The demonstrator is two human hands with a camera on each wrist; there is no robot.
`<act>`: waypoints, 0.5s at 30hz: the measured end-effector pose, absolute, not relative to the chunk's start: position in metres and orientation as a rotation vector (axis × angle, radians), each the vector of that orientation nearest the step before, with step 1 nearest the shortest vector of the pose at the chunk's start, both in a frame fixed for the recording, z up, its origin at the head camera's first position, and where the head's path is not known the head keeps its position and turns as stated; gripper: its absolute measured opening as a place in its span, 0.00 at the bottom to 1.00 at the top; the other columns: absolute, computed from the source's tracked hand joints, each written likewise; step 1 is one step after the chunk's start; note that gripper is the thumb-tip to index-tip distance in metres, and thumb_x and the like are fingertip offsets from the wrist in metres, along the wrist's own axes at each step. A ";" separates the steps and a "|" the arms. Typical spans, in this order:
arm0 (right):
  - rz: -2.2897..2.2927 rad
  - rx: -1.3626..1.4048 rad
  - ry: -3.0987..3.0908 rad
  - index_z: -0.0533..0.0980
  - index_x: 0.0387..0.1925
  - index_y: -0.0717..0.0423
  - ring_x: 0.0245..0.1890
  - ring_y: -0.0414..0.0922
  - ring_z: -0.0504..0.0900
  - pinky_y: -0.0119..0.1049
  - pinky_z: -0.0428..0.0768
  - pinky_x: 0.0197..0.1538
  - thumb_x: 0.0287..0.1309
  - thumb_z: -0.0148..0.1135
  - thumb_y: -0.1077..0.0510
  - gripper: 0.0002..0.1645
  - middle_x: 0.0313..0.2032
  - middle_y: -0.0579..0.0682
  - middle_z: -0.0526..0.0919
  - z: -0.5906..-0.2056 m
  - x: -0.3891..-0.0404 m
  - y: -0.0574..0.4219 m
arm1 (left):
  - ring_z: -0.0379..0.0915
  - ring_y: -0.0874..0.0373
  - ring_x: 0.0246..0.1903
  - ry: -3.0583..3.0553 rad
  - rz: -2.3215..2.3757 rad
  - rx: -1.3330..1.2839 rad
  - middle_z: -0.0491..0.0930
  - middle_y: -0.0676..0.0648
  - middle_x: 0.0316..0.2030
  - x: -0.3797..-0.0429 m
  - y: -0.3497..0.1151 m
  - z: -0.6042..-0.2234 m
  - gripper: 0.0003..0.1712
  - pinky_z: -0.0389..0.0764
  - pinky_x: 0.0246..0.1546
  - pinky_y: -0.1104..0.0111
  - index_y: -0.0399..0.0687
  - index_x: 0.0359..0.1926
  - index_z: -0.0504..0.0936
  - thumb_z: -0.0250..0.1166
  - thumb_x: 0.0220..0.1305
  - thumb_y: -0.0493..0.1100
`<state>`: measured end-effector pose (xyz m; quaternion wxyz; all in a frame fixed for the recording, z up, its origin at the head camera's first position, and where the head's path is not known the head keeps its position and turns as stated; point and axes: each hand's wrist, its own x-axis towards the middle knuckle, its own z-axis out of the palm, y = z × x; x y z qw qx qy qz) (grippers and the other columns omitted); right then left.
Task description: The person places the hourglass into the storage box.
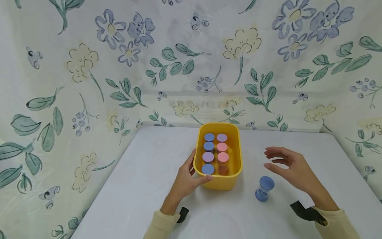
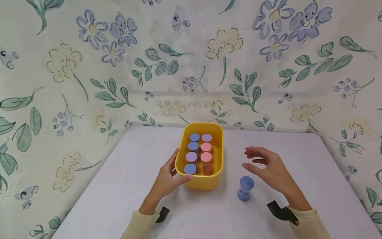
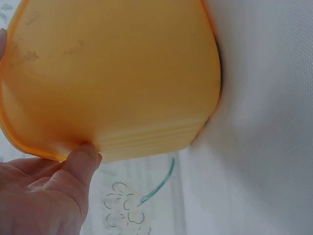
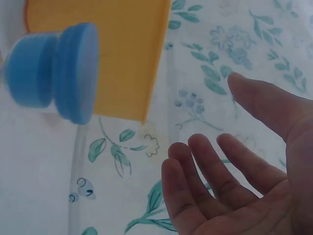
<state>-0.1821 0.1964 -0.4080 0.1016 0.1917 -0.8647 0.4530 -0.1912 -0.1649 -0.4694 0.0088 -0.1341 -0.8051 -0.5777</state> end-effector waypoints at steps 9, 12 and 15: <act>1.341 0.525 -2.580 0.74 0.66 0.58 0.51 0.18 0.76 0.12 0.79 0.52 0.58 0.76 0.59 0.35 0.55 0.51 0.83 -0.437 -0.170 0.209 | 0.59 0.44 0.79 -2.526 -1.786 -0.409 0.53 0.49 0.82 -0.188 -0.165 -0.470 0.63 0.70 0.73 0.47 0.53 0.84 0.48 0.78 0.58 0.56; 1.366 0.539 -2.586 0.74 0.66 0.57 0.52 0.20 0.77 0.14 0.80 0.52 0.58 0.76 0.59 0.36 0.54 0.37 0.81 -0.448 -0.167 0.213 | 0.59 0.44 0.79 -2.527 -1.782 -0.405 0.53 0.50 0.82 -0.188 -0.165 -0.469 0.63 0.70 0.73 0.47 0.53 0.83 0.48 0.78 0.58 0.57; 1.398 0.561 -2.600 0.73 0.67 0.57 0.52 0.21 0.77 0.15 0.81 0.52 0.57 0.77 0.60 0.37 0.53 0.32 0.80 -0.457 -0.164 0.215 | 0.58 0.44 0.79 -2.525 -1.783 -0.405 0.53 0.50 0.82 -0.188 -0.166 -0.469 0.63 0.70 0.73 0.47 0.53 0.83 0.48 0.78 0.58 0.57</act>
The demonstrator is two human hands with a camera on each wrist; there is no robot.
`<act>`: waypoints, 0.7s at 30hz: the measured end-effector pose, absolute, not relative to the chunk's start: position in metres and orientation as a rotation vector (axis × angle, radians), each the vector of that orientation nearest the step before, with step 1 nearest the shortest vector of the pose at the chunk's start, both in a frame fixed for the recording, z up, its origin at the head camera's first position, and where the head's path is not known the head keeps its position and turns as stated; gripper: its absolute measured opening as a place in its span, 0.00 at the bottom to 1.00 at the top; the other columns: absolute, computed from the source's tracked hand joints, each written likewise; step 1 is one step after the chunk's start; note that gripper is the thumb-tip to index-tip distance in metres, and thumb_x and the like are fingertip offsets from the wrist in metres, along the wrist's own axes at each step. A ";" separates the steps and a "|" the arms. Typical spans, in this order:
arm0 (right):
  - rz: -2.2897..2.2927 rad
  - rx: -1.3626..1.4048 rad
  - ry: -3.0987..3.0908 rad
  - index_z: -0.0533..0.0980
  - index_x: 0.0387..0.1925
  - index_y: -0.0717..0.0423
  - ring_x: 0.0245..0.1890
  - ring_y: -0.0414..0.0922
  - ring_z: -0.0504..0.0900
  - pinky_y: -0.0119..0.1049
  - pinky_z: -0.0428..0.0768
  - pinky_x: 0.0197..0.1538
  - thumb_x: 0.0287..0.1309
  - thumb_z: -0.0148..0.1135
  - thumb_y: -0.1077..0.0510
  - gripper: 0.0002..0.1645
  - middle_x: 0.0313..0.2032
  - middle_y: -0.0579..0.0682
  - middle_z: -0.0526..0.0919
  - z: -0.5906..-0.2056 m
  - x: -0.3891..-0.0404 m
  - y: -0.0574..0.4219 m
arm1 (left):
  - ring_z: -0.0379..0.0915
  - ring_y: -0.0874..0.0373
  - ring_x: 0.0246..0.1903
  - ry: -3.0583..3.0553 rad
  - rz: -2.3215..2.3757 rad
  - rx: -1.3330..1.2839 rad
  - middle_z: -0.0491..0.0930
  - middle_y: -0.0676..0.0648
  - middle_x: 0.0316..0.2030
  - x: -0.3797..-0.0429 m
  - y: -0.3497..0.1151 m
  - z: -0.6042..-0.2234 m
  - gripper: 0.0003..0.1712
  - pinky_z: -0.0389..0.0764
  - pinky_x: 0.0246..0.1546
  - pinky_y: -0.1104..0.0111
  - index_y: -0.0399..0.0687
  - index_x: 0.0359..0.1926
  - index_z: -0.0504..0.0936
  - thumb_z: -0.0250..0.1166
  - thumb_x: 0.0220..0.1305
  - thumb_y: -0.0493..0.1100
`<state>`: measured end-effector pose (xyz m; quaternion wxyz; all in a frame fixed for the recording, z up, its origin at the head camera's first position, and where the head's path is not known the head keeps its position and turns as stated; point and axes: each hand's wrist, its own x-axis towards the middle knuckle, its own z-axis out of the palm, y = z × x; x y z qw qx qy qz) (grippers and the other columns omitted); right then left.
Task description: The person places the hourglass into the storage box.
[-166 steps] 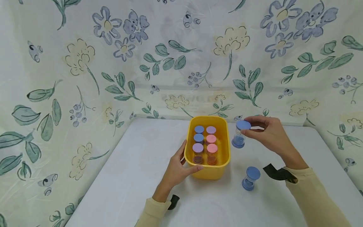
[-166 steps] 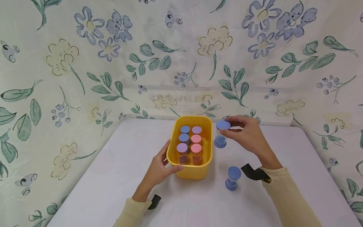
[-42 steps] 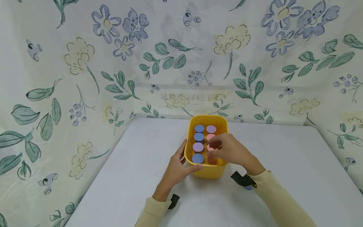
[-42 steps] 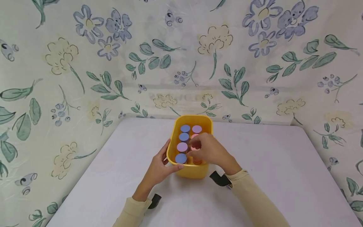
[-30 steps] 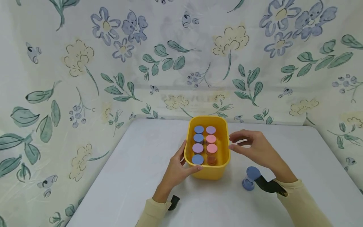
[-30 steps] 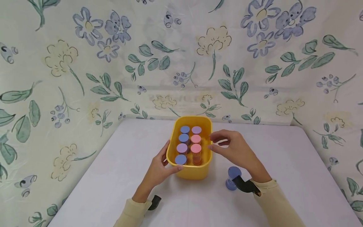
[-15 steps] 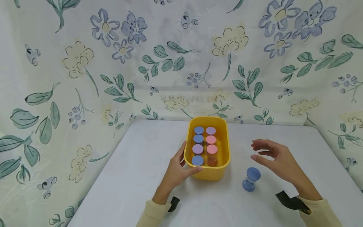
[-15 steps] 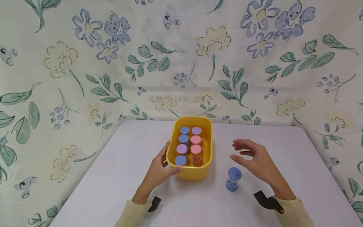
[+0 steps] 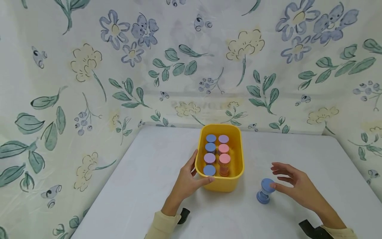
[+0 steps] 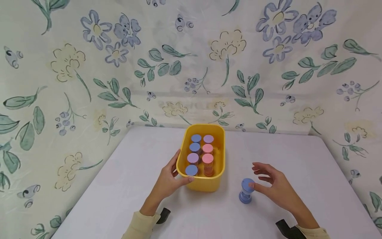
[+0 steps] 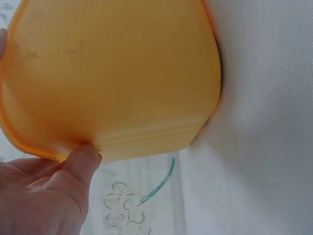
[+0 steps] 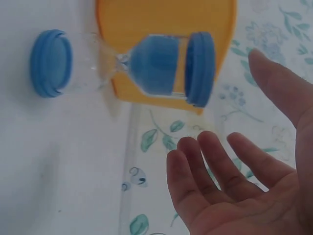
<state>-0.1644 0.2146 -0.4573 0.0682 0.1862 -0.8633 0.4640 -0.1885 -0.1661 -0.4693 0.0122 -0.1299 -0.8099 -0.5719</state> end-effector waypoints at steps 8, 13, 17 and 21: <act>1.500 0.498 -2.718 0.72 0.67 0.62 0.51 0.19 0.76 0.20 0.84 0.52 0.56 0.78 0.56 0.40 0.58 0.62 0.82 -0.472 -0.158 0.211 | 0.59 0.43 0.79 -2.520 -1.808 -0.400 0.53 0.49 0.82 -0.187 -0.166 -0.469 0.63 0.70 0.73 0.47 0.52 0.83 0.48 0.79 0.58 0.54; 1.526 0.424 -2.757 0.74 0.64 0.63 0.49 0.18 0.75 0.22 0.86 0.51 0.56 0.78 0.54 0.38 0.59 0.62 0.82 -0.474 -0.157 0.206 | 0.59 0.43 0.79 -2.517 -1.804 -0.404 0.53 0.48 0.82 -0.187 -0.166 -0.469 0.64 0.70 0.73 0.47 0.51 0.83 0.48 0.79 0.58 0.55; 1.576 0.353 -2.757 0.75 0.62 0.64 0.48 0.21 0.78 0.27 0.88 0.51 0.57 0.77 0.55 0.35 0.58 0.60 0.82 -0.474 -0.156 0.204 | 0.58 0.43 0.79 -2.521 -1.795 -0.403 0.53 0.48 0.82 -0.187 -0.165 -0.467 0.63 0.70 0.73 0.47 0.51 0.83 0.48 0.79 0.58 0.54; 1.619 0.280 -2.748 0.75 0.61 0.64 0.47 0.23 0.80 0.30 0.89 0.52 0.57 0.77 0.55 0.34 0.57 0.59 0.83 -0.474 -0.154 0.202 | 0.58 0.43 0.79 -2.524 -1.787 -0.401 0.53 0.49 0.82 -0.187 -0.165 -0.466 0.63 0.70 0.73 0.48 0.51 0.83 0.48 0.79 0.58 0.53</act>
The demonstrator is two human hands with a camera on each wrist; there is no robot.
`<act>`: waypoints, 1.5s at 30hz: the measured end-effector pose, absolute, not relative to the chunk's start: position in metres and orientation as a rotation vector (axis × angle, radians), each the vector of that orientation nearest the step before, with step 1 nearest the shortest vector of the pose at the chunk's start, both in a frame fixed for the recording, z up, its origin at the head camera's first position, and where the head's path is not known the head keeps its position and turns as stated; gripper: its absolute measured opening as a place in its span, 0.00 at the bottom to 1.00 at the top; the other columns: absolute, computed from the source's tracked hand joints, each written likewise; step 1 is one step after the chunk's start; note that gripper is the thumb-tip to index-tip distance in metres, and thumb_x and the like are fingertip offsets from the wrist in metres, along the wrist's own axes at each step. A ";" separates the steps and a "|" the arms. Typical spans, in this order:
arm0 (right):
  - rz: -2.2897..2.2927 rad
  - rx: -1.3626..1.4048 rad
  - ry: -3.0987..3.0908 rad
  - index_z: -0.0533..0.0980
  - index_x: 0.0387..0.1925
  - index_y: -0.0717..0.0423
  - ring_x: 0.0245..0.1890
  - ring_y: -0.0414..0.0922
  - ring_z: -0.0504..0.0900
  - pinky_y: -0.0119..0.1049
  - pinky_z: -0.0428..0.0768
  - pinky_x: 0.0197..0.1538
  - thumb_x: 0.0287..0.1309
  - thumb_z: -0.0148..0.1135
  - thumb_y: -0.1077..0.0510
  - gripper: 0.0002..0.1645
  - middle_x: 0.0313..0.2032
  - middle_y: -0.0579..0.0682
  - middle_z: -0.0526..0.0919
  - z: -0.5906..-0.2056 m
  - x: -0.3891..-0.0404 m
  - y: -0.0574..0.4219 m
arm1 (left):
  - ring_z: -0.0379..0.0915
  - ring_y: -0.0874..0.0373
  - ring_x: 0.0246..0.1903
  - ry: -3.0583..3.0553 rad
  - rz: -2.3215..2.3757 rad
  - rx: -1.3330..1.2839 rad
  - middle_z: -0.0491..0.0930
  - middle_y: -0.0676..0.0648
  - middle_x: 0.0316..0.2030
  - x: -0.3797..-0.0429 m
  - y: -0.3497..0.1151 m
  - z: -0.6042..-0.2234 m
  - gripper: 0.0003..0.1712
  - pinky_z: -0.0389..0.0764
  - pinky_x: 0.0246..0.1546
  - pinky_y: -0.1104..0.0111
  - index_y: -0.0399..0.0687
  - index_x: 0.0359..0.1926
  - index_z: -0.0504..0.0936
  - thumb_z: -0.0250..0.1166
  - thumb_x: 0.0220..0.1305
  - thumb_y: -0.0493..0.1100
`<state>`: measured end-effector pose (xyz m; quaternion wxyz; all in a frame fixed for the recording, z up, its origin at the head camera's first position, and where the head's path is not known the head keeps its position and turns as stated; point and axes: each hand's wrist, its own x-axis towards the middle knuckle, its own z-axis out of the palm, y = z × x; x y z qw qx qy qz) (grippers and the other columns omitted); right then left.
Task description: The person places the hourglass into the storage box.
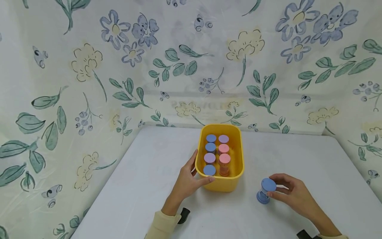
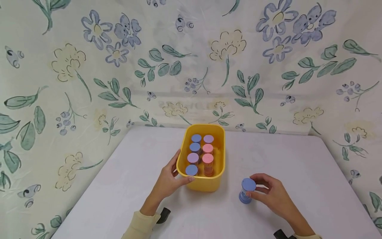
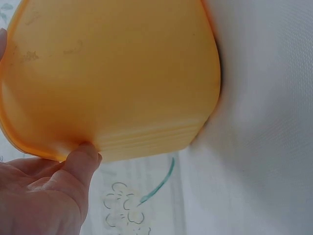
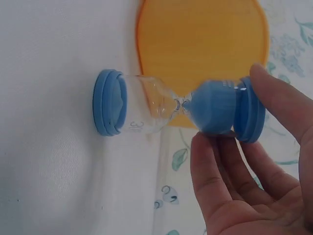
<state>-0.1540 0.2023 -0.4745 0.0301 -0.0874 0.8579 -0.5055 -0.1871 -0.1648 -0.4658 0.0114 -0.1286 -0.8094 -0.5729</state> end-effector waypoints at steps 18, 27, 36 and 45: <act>-1.642 -0.380 2.674 0.79 0.56 0.63 0.46 0.26 0.83 0.22 0.86 0.50 0.56 0.77 0.60 0.27 0.53 0.58 0.84 -0.467 -0.153 0.202 | 0.59 0.43 0.79 -2.530 -1.771 -0.407 0.53 0.48 0.82 -0.187 -0.165 -0.466 0.63 0.71 0.73 0.48 0.51 0.83 0.48 0.78 0.58 0.55; -1.734 -0.496 2.683 0.79 0.54 0.65 0.46 0.27 0.85 0.20 0.86 0.48 0.55 0.77 0.64 0.25 0.46 0.29 0.84 -0.447 -0.154 0.203 | 0.59 0.44 0.78 -2.528 -1.761 -0.413 0.54 0.49 0.82 -0.188 -0.165 -0.467 0.64 0.71 0.73 0.48 0.52 0.83 0.48 0.78 0.57 0.57; -1.751 -0.540 2.715 0.79 0.54 0.66 0.44 0.29 0.86 0.20 0.86 0.47 0.56 0.75 0.66 0.24 0.45 0.27 0.84 -0.421 -0.155 0.199 | 0.59 0.44 0.79 -2.520 -1.766 -0.418 0.54 0.49 0.82 -0.188 -0.165 -0.467 0.63 0.70 0.73 0.48 0.51 0.83 0.48 0.79 0.58 0.52; -1.715 -0.553 2.756 0.80 0.54 0.66 0.41 0.31 0.87 0.20 0.86 0.45 0.58 0.75 0.64 0.23 0.44 0.28 0.83 -0.395 -0.162 0.193 | 0.59 0.44 0.79 -2.509 -1.788 -0.428 0.53 0.49 0.82 -0.189 -0.166 -0.468 0.63 0.69 0.74 0.47 0.52 0.84 0.47 0.79 0.58 0.51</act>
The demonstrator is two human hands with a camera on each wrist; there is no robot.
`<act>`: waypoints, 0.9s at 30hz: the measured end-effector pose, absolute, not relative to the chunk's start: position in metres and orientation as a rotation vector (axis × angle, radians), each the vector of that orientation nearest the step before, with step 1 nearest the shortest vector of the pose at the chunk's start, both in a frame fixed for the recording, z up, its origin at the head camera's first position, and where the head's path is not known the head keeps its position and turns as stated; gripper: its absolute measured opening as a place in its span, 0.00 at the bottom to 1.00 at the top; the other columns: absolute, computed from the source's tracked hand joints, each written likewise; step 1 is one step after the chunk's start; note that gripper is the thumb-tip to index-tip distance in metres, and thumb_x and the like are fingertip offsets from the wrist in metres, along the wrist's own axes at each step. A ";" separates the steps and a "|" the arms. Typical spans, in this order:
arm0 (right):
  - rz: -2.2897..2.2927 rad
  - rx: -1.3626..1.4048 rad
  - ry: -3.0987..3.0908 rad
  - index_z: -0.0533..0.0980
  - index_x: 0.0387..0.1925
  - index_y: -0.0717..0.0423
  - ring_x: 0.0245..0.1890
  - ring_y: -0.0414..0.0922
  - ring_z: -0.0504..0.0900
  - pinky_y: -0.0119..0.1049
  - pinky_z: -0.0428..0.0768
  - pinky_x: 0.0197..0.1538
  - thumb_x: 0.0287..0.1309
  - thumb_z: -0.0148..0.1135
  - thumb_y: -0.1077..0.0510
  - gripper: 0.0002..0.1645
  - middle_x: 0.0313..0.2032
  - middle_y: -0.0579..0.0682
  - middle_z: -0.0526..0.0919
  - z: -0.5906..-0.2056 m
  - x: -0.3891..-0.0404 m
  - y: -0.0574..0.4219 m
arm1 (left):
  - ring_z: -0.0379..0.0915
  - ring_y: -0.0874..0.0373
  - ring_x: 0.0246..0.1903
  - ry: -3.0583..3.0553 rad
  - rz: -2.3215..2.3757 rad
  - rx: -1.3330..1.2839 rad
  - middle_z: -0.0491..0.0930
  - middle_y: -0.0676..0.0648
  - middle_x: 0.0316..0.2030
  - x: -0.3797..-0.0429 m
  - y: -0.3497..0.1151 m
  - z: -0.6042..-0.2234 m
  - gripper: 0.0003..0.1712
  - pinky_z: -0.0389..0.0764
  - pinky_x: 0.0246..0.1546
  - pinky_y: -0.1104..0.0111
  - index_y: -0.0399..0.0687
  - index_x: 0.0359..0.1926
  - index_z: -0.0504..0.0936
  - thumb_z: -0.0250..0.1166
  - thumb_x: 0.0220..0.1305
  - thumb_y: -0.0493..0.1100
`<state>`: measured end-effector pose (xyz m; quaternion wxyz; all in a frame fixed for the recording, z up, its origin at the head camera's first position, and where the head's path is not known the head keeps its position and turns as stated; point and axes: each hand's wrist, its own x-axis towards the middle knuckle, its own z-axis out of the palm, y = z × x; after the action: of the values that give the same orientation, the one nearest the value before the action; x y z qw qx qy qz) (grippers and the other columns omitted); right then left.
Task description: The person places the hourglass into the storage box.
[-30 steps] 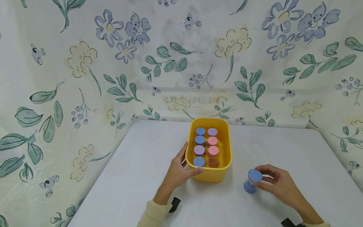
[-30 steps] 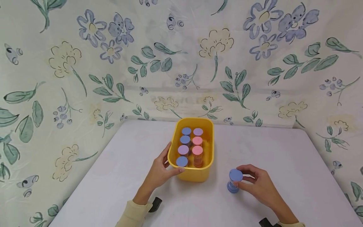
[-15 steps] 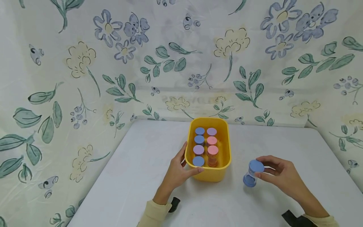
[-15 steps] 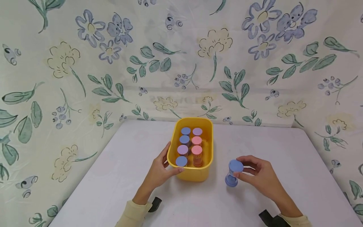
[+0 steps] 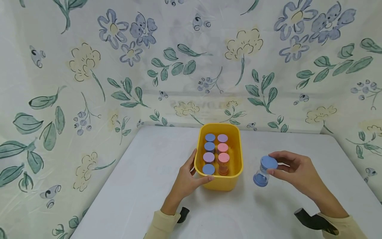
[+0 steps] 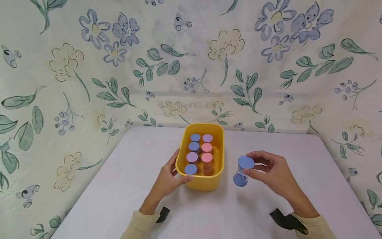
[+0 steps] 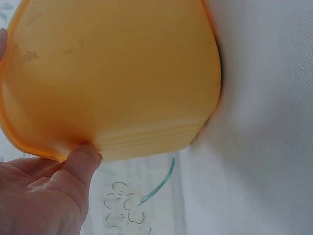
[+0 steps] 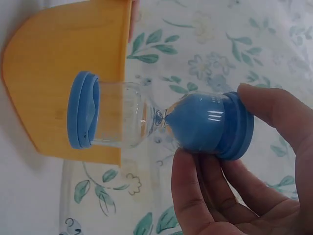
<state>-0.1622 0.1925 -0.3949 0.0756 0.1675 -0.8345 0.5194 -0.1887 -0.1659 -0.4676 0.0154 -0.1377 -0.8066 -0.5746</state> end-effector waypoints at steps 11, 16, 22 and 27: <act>1.527 0.498 -2.528 0.80 0.55 0.62 0.41 0.32 0.87 0.19 0.86 0.46 0.60 0.75 0.60 0.24 0.44 0.28 0.84 -0.375 -0.169 0.181 | 0.59 0.44 0.79 -2.517 -1.787 -0.423 0.53 0.49 0.82 -0.189 -0.166 -0.468 0.64 0.70 0.73 0.48 0.53 0.84 0.48 0.79 0.58 0.54; 1.528 0.485 -2.544 0.80 0.56 0.61 0.41 0.31 0.87 0.19 0.86 0.46 0.60 0.75 0.58 0.25 0.48 0.43 0.86 -0.367 -0.174 0.174 | 0.59 0.44 0.79 -2.517 -1.791 -0.415 0.54 0.49 0.82 -0.189 -0.166 -0.468 0.64 0.70 0.73 0.48 0.52 0.83 0.48 0.79 0.57 0.55; 1.557 0.466 -2.554 0.78 0.59 0.62 0.42 0.31 0.87 0.21 0.86 0.47 0.60 0.75 0.57 0.28 0.54 0.61 0.85 -0.359 -0.181 0.164 | 0.58 0.43 0.79 -2.522 -1.787 -0.416 0.53 0.49 0.82 -0.190 -0.166 -0.468 0.64 0.69 0.73 0.48 0.52 0.84 0.47 0.79 0.57 0.57; 1.582 0.469 -2.556 0.78 0.60 0.61 0.43 0.32 0.87 0.21 0.86 0.48 0.61 0.75 0.56 0.28 0.55 0.61 0.84 -0.355 -0.188 0.155 | 0.58 0.43 0.79 -2.512 -1.801 -0.431 0.53 0.49 0.82 -0.190 -0.167 -0.469 0.65 0.69 0.74 0.48 0.51 0.84 0.47 0.79 0.57 0.57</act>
<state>-0.1879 0.1553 -0.3551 0.0497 0.1540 -0.8392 0.5192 -0.1897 -0.1672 -0.4687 0.0103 -0.1382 -0.8049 -0.5771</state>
